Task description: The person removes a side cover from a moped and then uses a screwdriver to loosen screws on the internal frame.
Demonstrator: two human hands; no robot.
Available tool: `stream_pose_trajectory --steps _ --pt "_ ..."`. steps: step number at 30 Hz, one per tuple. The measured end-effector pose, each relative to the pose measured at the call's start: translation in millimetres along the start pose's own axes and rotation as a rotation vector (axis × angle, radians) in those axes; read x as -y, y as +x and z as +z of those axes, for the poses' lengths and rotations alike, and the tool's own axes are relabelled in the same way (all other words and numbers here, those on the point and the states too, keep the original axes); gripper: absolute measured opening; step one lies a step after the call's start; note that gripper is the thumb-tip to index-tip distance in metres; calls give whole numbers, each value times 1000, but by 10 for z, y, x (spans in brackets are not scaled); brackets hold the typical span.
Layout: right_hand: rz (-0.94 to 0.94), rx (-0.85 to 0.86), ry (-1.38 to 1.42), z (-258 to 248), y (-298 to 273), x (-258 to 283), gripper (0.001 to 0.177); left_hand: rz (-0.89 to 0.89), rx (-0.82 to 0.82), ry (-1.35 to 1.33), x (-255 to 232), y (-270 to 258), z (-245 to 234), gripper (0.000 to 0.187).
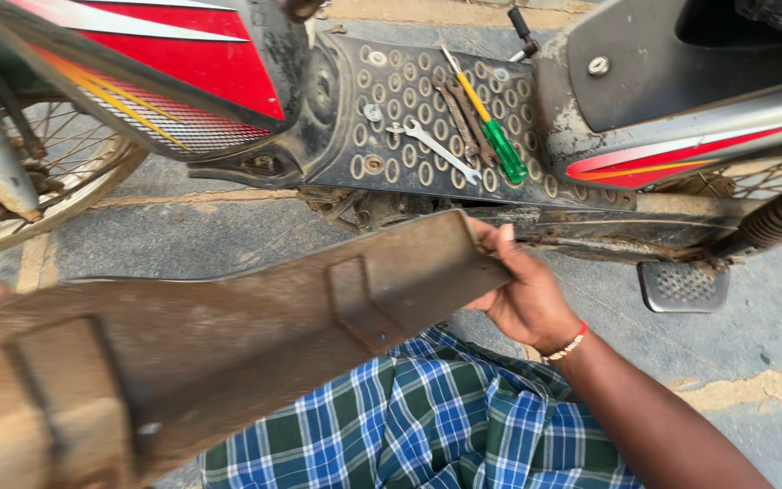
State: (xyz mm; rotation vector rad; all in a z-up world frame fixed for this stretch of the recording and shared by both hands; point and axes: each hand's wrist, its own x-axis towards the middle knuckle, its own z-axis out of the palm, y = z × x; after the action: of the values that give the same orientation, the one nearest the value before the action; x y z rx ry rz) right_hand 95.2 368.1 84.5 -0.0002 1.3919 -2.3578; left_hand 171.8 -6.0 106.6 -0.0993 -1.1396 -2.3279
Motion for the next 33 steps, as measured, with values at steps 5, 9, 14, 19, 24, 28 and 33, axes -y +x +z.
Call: stream_pose_trajectory --steps 5,9,14,19,24,28,33 --pt "-177 -115 -520 252 234 -92 58 92 53 -40 -69 206 -202 80" --pt "-848 -392 -1462 191 281 117 23 149 69 -45 -200 313 -381 80" --pt "-1029 -521 -1843 51 433 465 16 229 91 -47 -327 475 -585 79" --pt "-966 -571 -2034 -200 620 486 17 293 121 8 -277 791 -929 79" --pt "-846 -531 -2051 -413 702 367 23 301 115 182 180 1117 -1349 78" --pt "-755 -562 -1985 -426 719 298 25 278 159 431 538 1454 -1467 64" --pt "-764 -589 -2056 -394 739 276 30 102 227 525 679 1795 -1597 48"
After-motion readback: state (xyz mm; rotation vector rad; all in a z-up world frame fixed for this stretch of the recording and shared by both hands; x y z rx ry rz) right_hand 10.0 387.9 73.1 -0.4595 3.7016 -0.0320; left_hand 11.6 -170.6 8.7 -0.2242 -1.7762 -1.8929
